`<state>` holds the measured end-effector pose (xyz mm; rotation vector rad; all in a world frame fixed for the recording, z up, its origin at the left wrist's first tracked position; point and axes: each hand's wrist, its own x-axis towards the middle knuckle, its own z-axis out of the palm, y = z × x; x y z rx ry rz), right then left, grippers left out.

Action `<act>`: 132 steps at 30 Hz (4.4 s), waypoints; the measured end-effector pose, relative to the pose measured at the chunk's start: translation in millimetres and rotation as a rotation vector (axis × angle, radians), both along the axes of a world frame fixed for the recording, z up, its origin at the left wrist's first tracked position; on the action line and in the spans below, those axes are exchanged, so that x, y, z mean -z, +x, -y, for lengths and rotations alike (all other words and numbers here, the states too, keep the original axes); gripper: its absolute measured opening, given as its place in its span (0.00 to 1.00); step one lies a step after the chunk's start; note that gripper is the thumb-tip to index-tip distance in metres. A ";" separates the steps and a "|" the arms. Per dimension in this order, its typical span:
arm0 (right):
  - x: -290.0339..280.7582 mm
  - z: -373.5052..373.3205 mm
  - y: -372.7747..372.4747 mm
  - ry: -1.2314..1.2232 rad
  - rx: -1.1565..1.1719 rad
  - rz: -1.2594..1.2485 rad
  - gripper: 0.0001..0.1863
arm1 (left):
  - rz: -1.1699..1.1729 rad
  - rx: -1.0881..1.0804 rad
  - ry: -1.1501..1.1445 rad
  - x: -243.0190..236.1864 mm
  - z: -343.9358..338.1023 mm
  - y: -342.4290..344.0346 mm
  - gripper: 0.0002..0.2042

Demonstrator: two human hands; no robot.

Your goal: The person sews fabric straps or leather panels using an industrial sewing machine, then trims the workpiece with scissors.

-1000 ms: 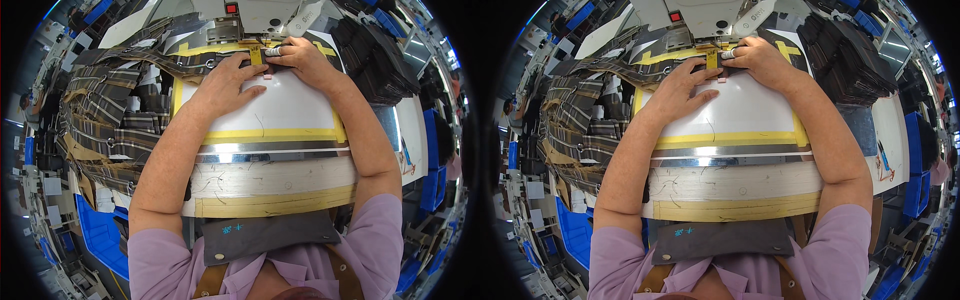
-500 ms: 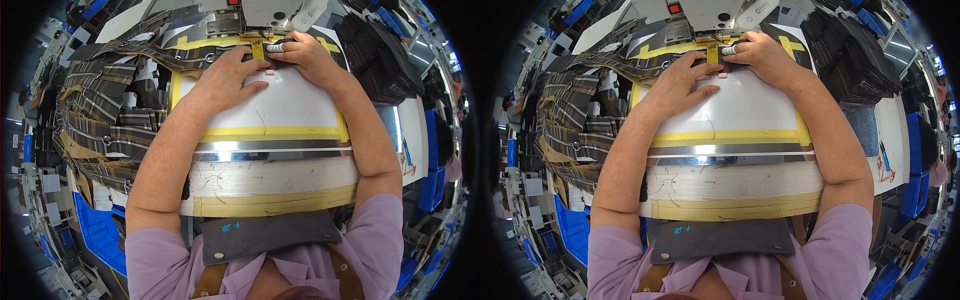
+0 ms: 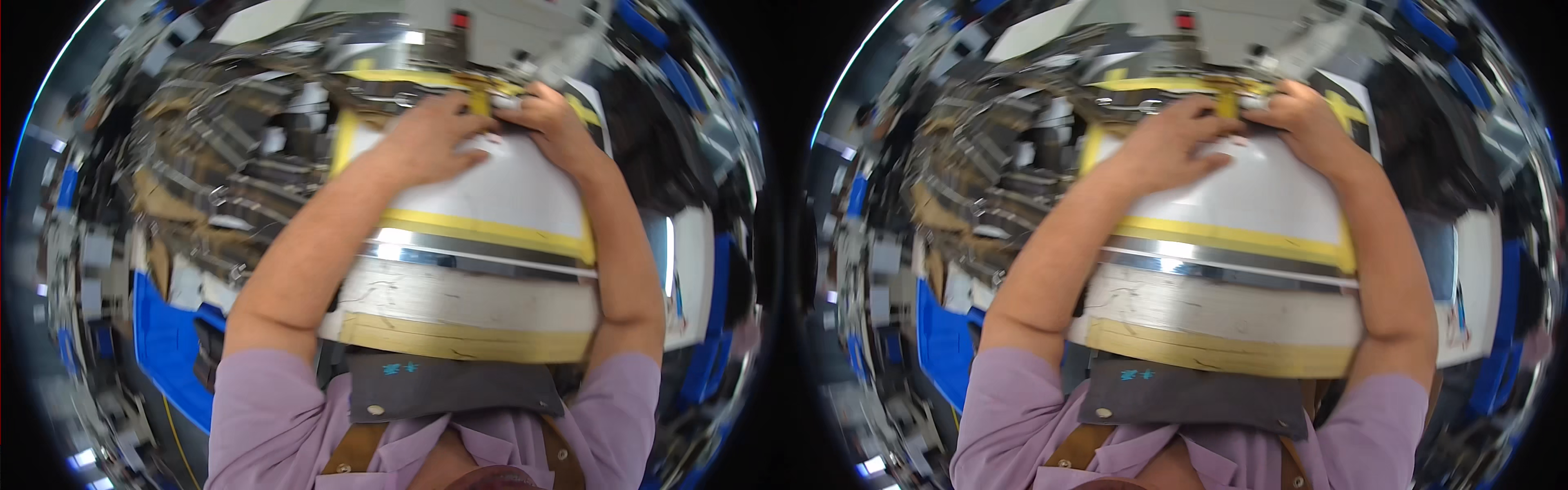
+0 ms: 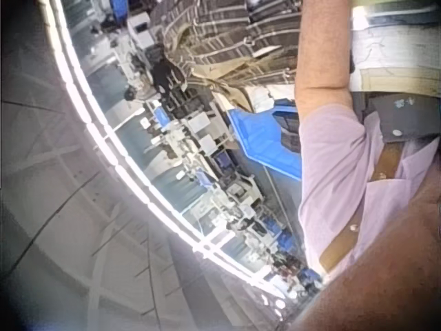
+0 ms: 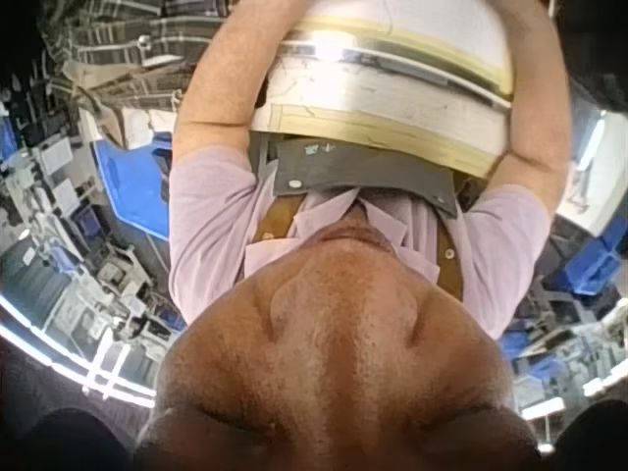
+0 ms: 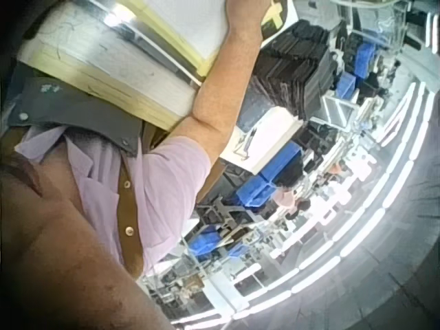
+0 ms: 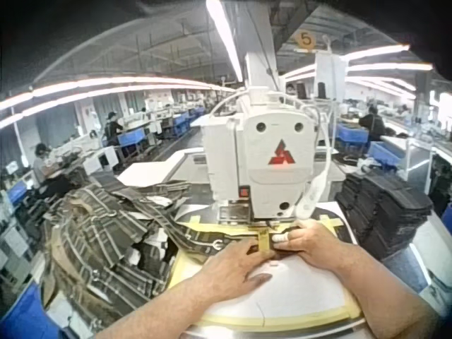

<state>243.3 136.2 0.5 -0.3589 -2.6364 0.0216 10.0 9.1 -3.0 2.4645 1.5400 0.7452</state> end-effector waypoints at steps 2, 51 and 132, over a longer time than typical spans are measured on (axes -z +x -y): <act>-4.1 3.1 -5.4 -0.066 -0.038 -0.046 0.22 | 0.014 -0.018 -0.031 1.1 1.5 1.0 0.21; 21.6 -99.4 4.8 -0.022 0.280 0.188 0.19 | -0.132 -0.163 -0.218 9.4 -63.5 -8.5 0.29; -15.9 66.4 24.4 -0.071 0.042 0.014 0.12 | -0.759 -0.258 -0.567 -122.5 53.6 -26.0 0.31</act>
